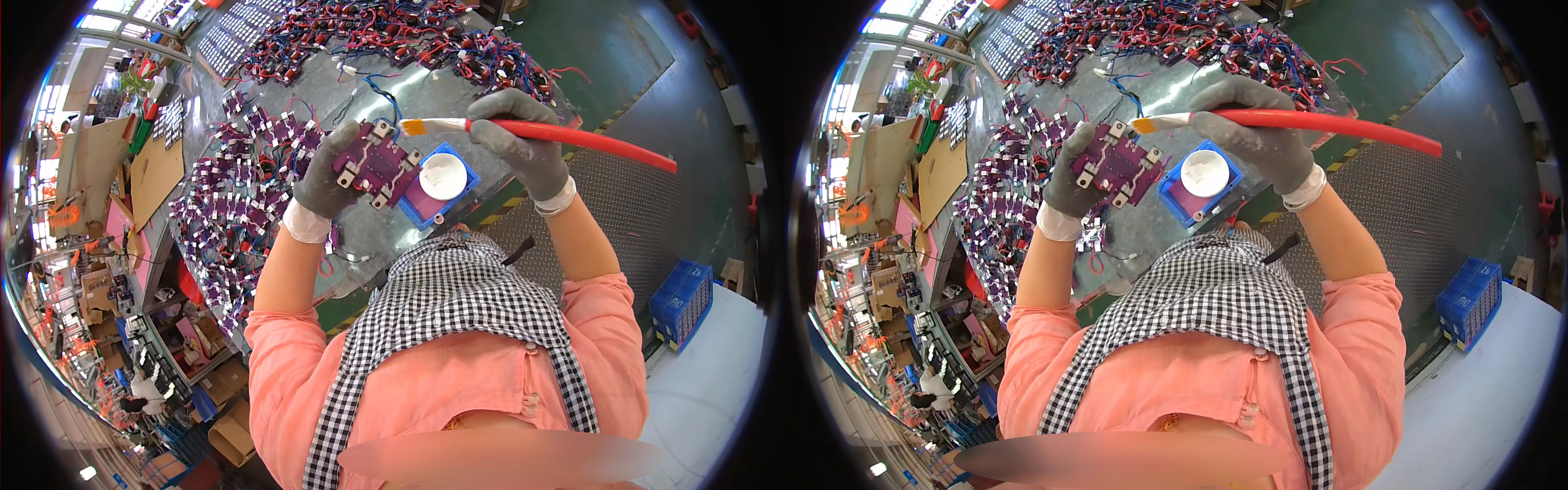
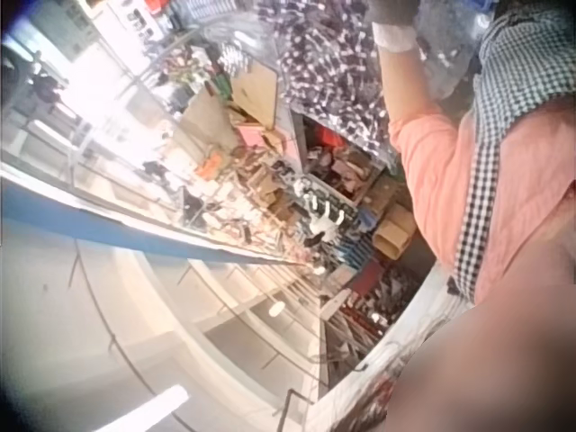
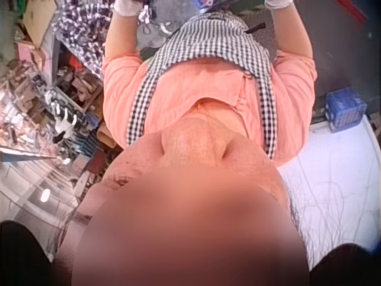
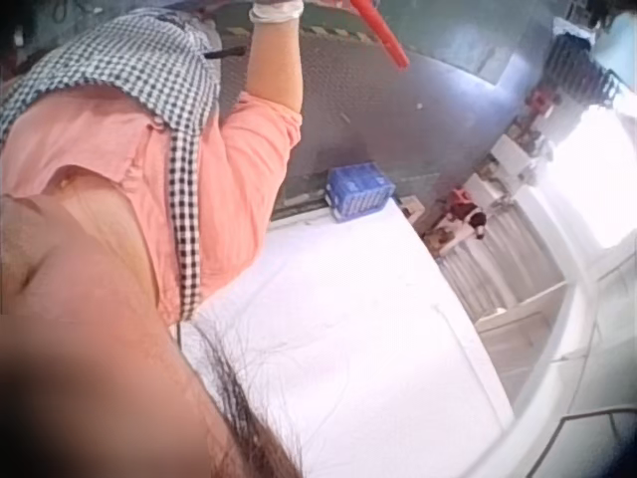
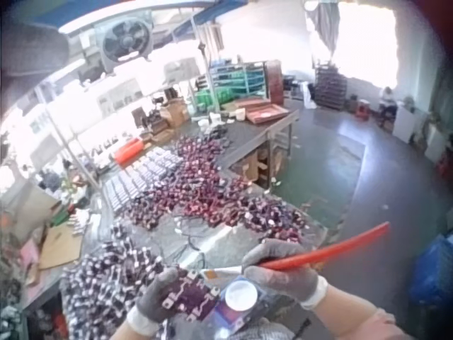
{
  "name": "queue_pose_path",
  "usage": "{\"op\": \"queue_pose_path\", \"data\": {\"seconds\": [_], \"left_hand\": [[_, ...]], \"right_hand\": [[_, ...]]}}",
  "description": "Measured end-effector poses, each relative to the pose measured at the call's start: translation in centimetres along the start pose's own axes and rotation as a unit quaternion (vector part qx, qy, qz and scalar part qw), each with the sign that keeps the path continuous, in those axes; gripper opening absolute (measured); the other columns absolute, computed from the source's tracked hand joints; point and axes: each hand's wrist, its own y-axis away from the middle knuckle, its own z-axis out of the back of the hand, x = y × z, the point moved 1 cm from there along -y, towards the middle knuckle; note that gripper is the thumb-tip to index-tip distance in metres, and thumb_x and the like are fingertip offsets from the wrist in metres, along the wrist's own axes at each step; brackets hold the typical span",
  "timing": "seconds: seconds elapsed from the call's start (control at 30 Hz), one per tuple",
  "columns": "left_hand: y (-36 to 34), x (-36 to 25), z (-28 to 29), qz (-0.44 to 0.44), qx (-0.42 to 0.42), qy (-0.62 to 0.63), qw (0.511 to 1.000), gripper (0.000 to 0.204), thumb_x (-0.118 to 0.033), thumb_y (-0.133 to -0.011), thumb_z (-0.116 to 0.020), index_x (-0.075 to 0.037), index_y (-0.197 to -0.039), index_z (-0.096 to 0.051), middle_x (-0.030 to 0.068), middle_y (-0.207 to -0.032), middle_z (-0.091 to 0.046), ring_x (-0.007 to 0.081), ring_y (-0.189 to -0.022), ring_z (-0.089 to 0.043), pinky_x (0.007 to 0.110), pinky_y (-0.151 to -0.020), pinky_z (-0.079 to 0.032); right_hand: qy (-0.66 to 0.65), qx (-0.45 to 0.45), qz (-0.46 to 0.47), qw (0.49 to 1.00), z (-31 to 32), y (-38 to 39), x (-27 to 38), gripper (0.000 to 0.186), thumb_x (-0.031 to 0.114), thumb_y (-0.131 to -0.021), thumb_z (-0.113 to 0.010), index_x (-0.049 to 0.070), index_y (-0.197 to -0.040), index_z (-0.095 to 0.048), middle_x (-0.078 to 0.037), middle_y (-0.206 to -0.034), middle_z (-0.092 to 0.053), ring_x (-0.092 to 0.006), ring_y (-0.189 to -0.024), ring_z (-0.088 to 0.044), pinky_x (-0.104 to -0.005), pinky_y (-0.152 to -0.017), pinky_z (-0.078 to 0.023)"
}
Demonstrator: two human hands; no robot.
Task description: The recorder is using a brush to apply a white liquid coating to specific areas of purple printed circuit boards.
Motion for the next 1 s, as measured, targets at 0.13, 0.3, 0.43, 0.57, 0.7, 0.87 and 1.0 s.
{"op": "queue_pose_path", "data": {"seconds": [0.13,0.3,0.43,0.57,0.7,0.87,1.0], "left_hand": [[0.1,-0.6,-0.7,-0.072,0.008,-0.111,0.991,0.077,0.013,-0.075,-0.072,-0.006,-0.14,-0.036,0.0158,-0.133,-0.054,0.0263,-0.116,-0.059,0.038,-0.095,-0.05],[0.8,-0.5,-0.7,-0.058,0.005,-0.107,0.993,0.076,0.009,-0.076,-0.073,-0.008,-0.141,-0.037,0.0166,-0.136,-0.051,0.0256,-0.122,-0.055,0.038,-0.099,-0.048],[0.2,-1.5,-1.3,-0.088,0.026,-0.194,0.977,0.075,0.008,-0.076,-0.074,-0.007,-0.14,-0.038,0.0164,-0.137,-0.049,0.0257,-0.122,-0.055,0.038,-0.099,-0.048],[0.0,-1.3,-1.7,0.102,-0.105,0.035,0.989,0.054,-0.008,-0.082,-0.069,-0.004,-0.131,-0.048,0.0159,-0.123,-0.058,0.0253,-0.11,-0.061,0.04,-0.094,-0.051],[0.3,-0.7,-1.8,0.276,-0.234,0.391,0.846,0.048,-0.041,-0.091,-0.056,0.001,-0.114,-0.062,0.0156,-0.104,-0.069,0.027,-0.098,-0.067,0.044,-0.089,-0.054],[-0.6,-2.7,-2.2,0.238,-0.17,0.385,0.875,0.046,-0.038,-0.094,-0.052,0.001,-0.118,-0.057,0.0154,-0.111,-0.066,0.0232,-0.101,-0.065,0.038,-0.086,-0.055],[-0.3,-3.4,-2.3,0.269,-0.215,0.401,0.849,0.048,-0.042,-0.094,-0.052,0.001,-0.116,-0.058,0.0153,-0.109,-0.066,0.0244,-0.098,-0.066,0.038,-0.086,-0.055]], "right_hand": [[0.051,0.076,0.055,0.994,-0.5,-0.7,1.0,0.014,0.005,-0.082,-0.071,0.0,-0.094,-0.066,0.0,-0.086,-0.063,-0.0045,-0.077,-0.057,-0.02,-0.069,-0.047],[0.066,0.092,0.114,0.987,0.1,-0.6,1.6,0.013,-0.001,-0.08,-0.066,0.001,-0.093,-0.066,-0.003,-0.085,-0.065,-0.0077,-0.077,-0.06,-0.0216,-0.071,-0.049],[0.074,0.147,0.108,0.98,-0.6,-0.8,1.5,0.012,-0.001,-0.08,-0.066,0.0,-0.091,-0.066,-0.004,-0.085,-0.065,-0.0081,-0.076,-0.06,-0.0215,-0.069,-0.048],[0.083,0.087,0.082,0.989,0.4,-0.6,2.0,0.011,-0.001,-0.079,-0.066,0.0,-0.09,-0.066,-0.004,-0.084,-0.065,-0.0083,-0.075,-0.059,-0.0222,-0.068,-0.048],[0.047,0.116,0.026,0.992,1.0,0.5,1.9,0.011,0.0,-0.079,-0.067,0.0,-0.089,-0.065,-0.004,-0.083,-0.065,-0.0076,-0.072,-0.058,-0.0214,-0.066,-0.047],[0.122,0.143,0.068,0.98,1.1,0.4,1.2,0.009,0.001,-0.08,-0.065,0.0,-0.089,-0.065,-0.002,-0.081,-0.063,-0.0062,-0.07,-0.057,-0.0202,-0.062,-0.046],[0.093,0.083,0.055,0.991,1.7,0.0,0.2,0.01,0.001,-0.081,-0.066,0.001,-0.09,-0.065,0.0,-0.082,-0.063,-0.0051,-0.072,-0.057,-0.02,-0.065,-0.047]]}}
